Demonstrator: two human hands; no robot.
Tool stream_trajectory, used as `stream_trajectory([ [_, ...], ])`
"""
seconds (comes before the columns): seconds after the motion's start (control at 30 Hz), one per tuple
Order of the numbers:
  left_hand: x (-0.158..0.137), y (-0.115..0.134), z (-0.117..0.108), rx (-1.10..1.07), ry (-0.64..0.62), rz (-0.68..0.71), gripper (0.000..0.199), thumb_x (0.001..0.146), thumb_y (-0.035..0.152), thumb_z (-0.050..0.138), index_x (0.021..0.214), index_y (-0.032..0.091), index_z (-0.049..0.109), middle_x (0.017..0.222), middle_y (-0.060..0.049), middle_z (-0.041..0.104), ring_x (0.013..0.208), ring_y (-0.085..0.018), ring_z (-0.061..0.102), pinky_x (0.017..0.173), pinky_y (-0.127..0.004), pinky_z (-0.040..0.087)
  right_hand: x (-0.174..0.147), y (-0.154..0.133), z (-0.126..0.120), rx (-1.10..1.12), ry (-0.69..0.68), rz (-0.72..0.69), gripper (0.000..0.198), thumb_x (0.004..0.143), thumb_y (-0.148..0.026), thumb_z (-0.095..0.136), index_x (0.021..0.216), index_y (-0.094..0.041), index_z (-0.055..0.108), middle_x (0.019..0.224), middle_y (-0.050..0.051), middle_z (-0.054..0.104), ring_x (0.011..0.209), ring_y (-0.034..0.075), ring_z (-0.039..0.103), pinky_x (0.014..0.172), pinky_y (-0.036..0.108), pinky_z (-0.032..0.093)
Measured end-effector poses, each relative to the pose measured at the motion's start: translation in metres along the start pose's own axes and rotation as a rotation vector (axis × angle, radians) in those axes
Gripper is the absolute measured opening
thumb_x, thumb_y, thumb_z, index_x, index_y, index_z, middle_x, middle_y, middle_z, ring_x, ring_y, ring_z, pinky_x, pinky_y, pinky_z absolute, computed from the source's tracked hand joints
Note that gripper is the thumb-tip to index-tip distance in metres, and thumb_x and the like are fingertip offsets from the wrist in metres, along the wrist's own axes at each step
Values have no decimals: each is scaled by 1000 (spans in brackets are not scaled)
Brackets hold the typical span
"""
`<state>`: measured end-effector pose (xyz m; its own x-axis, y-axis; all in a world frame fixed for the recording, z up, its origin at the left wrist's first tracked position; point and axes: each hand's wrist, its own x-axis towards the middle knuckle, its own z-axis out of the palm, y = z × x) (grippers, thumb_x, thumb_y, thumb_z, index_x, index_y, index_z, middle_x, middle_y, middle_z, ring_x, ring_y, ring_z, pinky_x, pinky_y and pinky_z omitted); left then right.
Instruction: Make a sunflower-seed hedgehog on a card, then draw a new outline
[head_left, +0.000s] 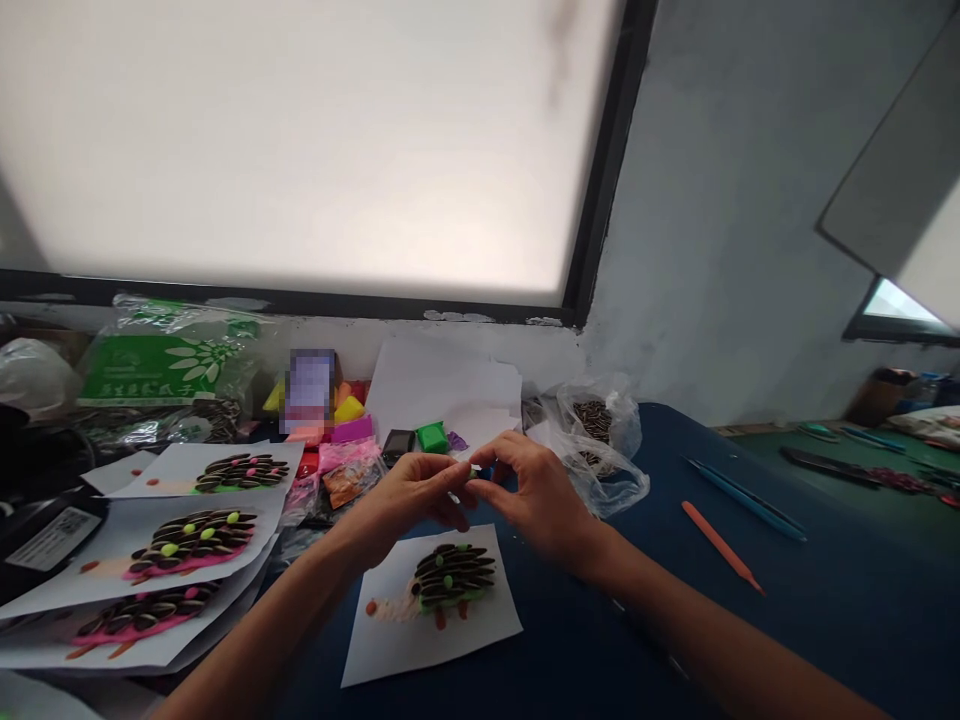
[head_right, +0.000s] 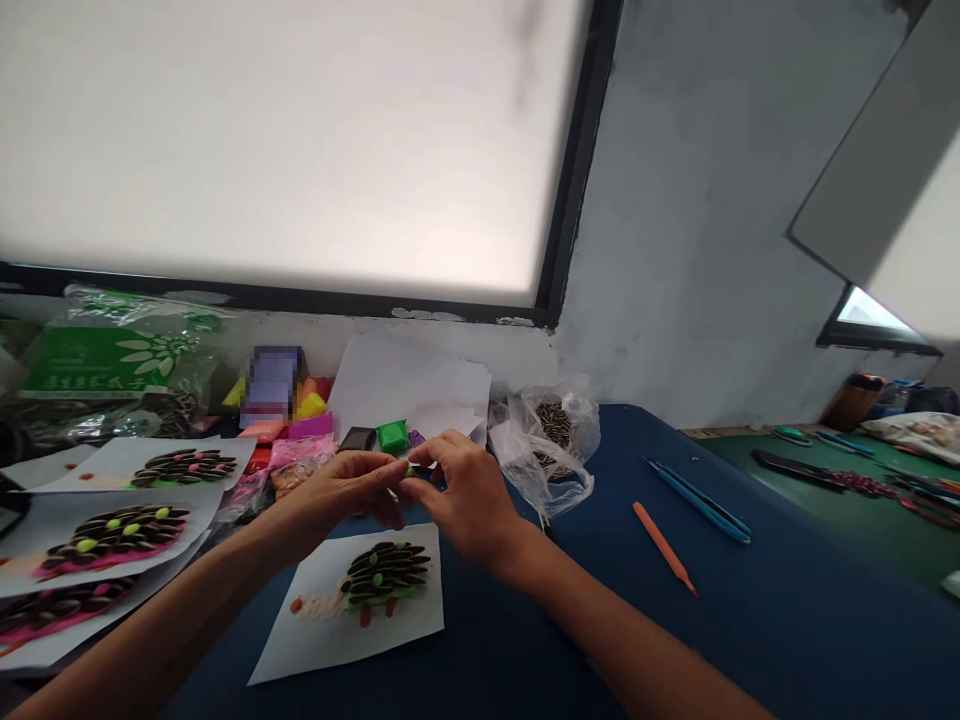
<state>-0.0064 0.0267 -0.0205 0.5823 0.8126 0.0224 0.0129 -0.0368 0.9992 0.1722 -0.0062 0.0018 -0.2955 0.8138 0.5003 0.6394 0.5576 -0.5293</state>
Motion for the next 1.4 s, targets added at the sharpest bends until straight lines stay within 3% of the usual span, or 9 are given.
stream_trajectory([
  [0.17, 1, 3, -4, 91, -27, -1, 44, 84, 57, 57, 85, 15, 70, 83, -7, 72, 70, -18, 67, 68, -29, 51, 1, -2, -6, -89, -43, -43, 6, 86, -20, 65, 82, -18, 68, 81, 2, 63, 70, 13, 58, 63, 26, 44],
  [0.4, 4, -26, -29, 796, 561, 205, 24, 84, 38, 53, 79, 20, 69, 69, -4, 68, 64, -21, 60, 59, -30, 40, -3, -13, -15, -187, -450, 5, 9, 76, -11, 71, 78, -20, 72, 77, 1, 68, 67, 14, 60, 58, 24, 42],
  [0.53, 3, -46, -35, 1001, 538, 305, 23, 85, 30, 49, 78, 21, 69, 80, -6, 68, 77, -23, 61, 68, -32, 43, -7, -11, -10, -142, -528, -1, 16, 73, -7, 69, 80, -21, 72, 80, 1, 71, 73, 16, 62, 60, 24, 43],
  [1.07, 4, -60, -35, 999, 520, 319, 22, 88, 26, 46, 81, 20, 66, 85, -7, 63, 81, -23, 60, 74, -34, 45, -10, -13, -3, -175, -555, 36, 16, 71, -6, 69, 77, -21, 71, 78, 0, 71, 72, 15, 62, 62, 23, 42],
  [1.4, 4, -60, -36, 1042, 495, 310, 22, 90, 25, 45, 82, 20, 65, 84, -7, 61, 80, -23, 59, 74, -35, 45, -7, -12, -6, -220, -539, -25, 16, 76, -6, 61, 74, -19, 70, 76, 2, 71, 71, 16, 62, 62, 25, 42],
])
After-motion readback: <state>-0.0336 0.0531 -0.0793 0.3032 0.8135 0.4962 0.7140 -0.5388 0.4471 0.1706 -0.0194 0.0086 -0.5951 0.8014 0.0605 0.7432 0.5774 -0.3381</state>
